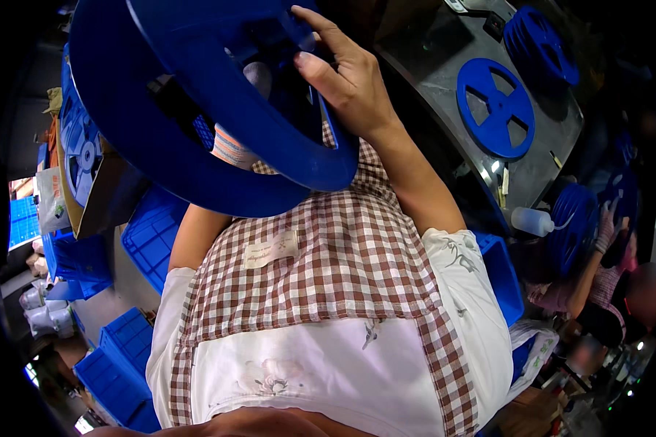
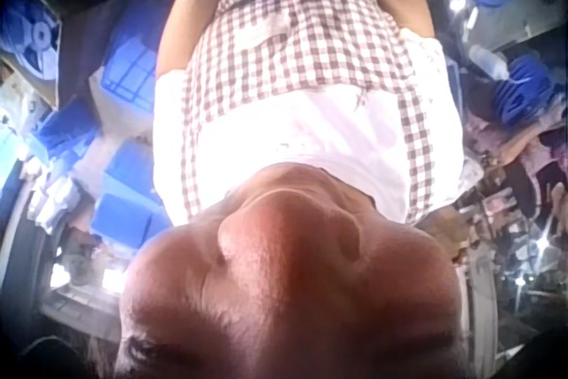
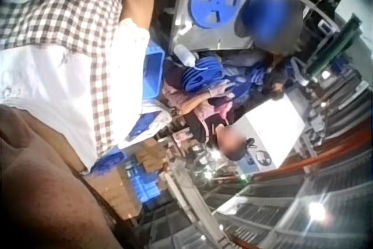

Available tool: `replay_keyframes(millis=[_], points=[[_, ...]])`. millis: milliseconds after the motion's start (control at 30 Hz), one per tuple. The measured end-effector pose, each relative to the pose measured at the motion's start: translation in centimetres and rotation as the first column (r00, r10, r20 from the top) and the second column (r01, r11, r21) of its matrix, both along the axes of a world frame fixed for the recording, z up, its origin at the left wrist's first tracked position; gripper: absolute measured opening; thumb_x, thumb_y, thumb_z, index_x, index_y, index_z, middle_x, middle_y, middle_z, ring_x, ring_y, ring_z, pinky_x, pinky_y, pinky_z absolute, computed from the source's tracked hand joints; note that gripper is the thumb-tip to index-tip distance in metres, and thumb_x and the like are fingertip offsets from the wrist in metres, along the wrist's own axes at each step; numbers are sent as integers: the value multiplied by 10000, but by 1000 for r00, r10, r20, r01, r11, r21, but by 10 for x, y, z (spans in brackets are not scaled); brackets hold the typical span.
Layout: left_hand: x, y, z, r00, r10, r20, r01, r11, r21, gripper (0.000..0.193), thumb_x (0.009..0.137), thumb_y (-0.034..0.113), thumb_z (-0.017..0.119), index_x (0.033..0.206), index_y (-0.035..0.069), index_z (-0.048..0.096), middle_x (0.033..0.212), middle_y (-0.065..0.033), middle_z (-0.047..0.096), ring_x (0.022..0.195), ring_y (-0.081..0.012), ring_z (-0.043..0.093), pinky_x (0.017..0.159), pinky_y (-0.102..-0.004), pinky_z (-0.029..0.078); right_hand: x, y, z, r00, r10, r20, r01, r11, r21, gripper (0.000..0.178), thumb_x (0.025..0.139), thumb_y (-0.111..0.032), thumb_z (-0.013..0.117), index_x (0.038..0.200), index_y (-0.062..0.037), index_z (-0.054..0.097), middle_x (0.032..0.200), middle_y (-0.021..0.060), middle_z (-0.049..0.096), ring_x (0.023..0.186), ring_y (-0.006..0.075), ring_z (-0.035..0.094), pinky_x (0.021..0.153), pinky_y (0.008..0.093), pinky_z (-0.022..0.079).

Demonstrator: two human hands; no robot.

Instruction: The person repeatedly picks up blue plastic reels, wipes them with a pink cloth, and places them into a cardboard box. The person handles the reels one at a time, rotating them to wipe different sides before stacking them in the box.

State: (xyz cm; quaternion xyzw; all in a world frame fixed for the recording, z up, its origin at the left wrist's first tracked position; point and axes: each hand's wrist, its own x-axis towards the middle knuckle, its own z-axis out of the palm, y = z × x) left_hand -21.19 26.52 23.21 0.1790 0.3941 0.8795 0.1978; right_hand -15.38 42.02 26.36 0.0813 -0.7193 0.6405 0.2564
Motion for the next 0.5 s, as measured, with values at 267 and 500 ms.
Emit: replay_keyframes(millis=[267,500], points=[[-6,0,0,997,-45,-70,35,991,-130,475,877,179,632,1300,80,441,1137,-103,568,993,-165,601,824,-295,547,-18,2,-6,995,96,20,-94,992,-88,615,858,-325,592,1353,-1,423,1148,113,567,1027,170,552,906,311,424],[0,0,-11,984,-57,-166,3,951,-310,497,863,132,643,1312,81,437,1137,-111,563,990,-155,593,839,-276,536,1,-10,12,997,73,39,-67,990,-123,513,900,-203,537,1355,-5,408,1194,96,555,1079,179,524,966,312,393]])
